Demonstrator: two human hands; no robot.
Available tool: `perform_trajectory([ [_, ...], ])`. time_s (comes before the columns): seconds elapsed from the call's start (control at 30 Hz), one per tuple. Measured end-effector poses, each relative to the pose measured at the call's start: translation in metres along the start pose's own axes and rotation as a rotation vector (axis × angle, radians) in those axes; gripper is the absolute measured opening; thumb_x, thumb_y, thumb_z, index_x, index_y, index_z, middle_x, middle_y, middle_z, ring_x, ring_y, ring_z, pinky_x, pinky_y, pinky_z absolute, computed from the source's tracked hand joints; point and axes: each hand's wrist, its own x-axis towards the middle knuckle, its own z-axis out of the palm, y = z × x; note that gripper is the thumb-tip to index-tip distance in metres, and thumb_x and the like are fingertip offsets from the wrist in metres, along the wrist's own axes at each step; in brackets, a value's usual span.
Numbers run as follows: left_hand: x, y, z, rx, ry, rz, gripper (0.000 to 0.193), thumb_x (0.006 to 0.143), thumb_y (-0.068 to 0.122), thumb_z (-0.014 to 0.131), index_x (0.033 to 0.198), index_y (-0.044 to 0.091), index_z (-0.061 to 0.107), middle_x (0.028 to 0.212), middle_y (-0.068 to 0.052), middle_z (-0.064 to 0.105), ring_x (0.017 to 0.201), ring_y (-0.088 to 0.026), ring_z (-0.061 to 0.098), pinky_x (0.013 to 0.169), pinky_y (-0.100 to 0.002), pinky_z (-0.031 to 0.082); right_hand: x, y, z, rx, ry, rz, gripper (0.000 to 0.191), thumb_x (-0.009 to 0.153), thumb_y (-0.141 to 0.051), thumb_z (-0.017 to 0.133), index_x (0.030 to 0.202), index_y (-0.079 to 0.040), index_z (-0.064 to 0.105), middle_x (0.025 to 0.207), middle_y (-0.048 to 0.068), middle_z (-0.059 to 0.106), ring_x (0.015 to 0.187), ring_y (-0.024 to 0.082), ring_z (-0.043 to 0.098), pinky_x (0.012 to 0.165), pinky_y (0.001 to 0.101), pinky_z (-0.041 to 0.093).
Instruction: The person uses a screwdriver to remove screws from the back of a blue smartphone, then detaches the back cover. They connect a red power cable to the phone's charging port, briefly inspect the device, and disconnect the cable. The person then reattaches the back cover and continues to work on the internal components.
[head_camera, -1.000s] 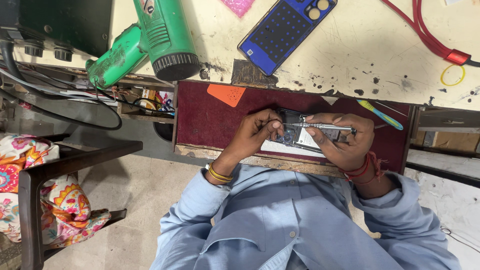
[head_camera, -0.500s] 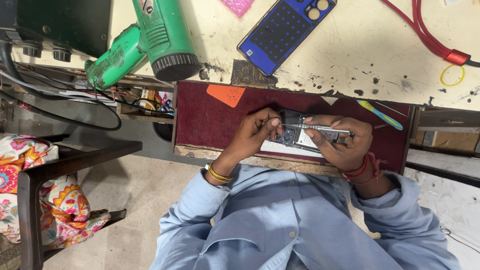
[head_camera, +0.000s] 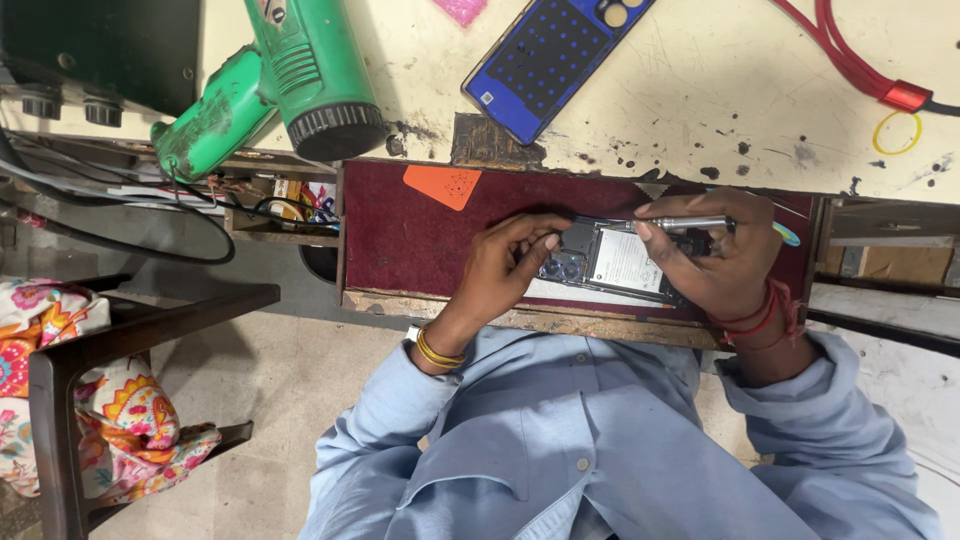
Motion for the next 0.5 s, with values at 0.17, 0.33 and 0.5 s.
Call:
perform_trajectory([
  [0.17, 0.001, 0.0, -0.004, -0.214, -0.021, -0.082, 0.027, 0.108, 0.018, 0.059, 0.13, 0.004, 0.068, 0.092, -0.002, 0.071, 0.084, -0.005, 0.063, 0.071, -0.022, 0.05, 0.004, -0.003, 0.004, -0.042, -0.03, 0.057, 0.048, 0.097, 0.009, 0.073, 0.126, -0.001, 0.036, 0.103, 0.024, 0.073, 0.104, 0.027, 0.076, 0.079, 0.0284, 0.063],
  [0.33, 0.001, 0.001, -0.014, -0.506, -0.086, -0.105, 0.032, 0.113, 0.015, 0.048, 0.138, 0.001, 0.061, 0.112, -0.007, 0.071, 0.1, -0.012, 0.064, 0.084, -0.027, 0.054, 0.0, 0.004, 0.007, -0.025, -0.031, 0.083, 0.049, 0.099, 0.009, 0.072, 0.128, 0.0, 0.035, 0.105, 0.024, 0.073, 0.1, 0.025, 0.076, 0.08, 0.0271, 0.063],
  [0.5, 0.001, 0.001, -0.027, -0.58, -0.11, -0.072, 0.036, 0.115, 0.015, 0.042, 0.144, -0.001, 0.054, 0.133, -0.014, 0.068, 0.128, -0.022, 0.064, 0.107, -0.033, 0.053, -0.004, 0.008, 0.008, -0.003, -0.033, 0.103, 0.048, 0.1, 0.008, 0.073, 0.127, -0.001, 0.035, 0.105, 0.024, 0.073, 0.1, 0.024, 0.076, 0.08, 0.027, 0.063],
])
